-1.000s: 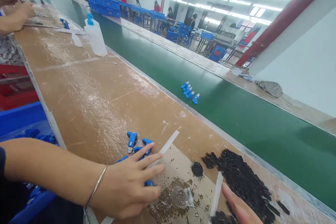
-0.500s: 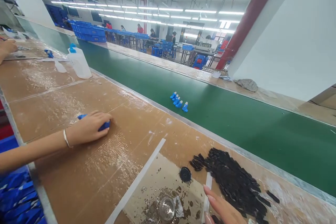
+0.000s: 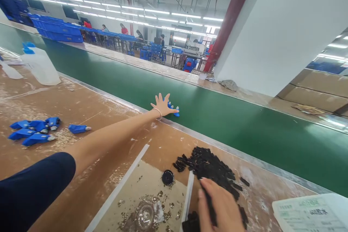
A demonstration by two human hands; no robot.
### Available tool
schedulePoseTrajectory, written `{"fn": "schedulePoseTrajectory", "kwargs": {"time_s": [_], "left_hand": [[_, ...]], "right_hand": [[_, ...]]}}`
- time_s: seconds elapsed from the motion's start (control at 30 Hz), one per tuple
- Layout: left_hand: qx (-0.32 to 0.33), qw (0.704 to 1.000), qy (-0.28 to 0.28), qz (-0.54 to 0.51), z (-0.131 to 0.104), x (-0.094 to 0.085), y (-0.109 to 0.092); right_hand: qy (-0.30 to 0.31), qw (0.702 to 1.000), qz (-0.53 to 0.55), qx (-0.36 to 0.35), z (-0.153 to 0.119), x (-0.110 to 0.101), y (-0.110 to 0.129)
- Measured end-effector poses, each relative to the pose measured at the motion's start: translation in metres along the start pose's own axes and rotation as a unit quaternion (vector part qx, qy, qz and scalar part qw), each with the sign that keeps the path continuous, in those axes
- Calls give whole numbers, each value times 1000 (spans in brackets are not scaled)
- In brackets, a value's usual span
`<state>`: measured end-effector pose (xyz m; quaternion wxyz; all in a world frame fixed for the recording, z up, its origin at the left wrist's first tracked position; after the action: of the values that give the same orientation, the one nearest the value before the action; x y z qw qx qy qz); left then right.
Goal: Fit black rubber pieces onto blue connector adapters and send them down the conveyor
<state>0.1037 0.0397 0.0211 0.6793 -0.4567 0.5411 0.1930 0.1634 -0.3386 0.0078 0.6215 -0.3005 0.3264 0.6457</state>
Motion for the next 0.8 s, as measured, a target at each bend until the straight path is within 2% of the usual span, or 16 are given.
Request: {"fn": "schedulePoseTrajectory", "kwargs": {"time_s": [0.07, 0.17, 0.3, 0.4, 0.5, 0.63, 0.8], "left_hand": [[12, 1000, -2, 3, 16, 13, -16], [16, 1000, -12, 5, 31, 24, -26], [-4, 1000, -8, -17, 47, 26, -14], [26, 999, 8, -31, 55, 26, -5], [101, 994, 29, -41, 56, 30, -7], [199, 977, 61, -48, 48, 38, -21], [242, 964, 112, -1, 34, 46, -39]], "right_hand": [[37, 998, -16, -48, 5, 14, 7], [68, 996, -9, -59, 12, 28, 16], [96, 994, 12, -55, 28, 33, 23], [110, 993, 24, -33, 43, 37, 27], [124, 992, 31, -9, 48, 46, 29], [141, 989, 35, 5, 39, 58, 25], [148, 988, 36, 13, 33, 58, 23]]}}
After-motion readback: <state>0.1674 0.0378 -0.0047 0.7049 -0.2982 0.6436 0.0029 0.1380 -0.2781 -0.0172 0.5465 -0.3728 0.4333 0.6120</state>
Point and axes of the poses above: each hand's wrist, its own z-axis towards the middle knuckle, its own x-axis out of the palm, y = z × x, the point moved 3 cm from there along z, towards the middle knuckle, and after that the axes turned 8 degrees about y, right-handed, at the moved point
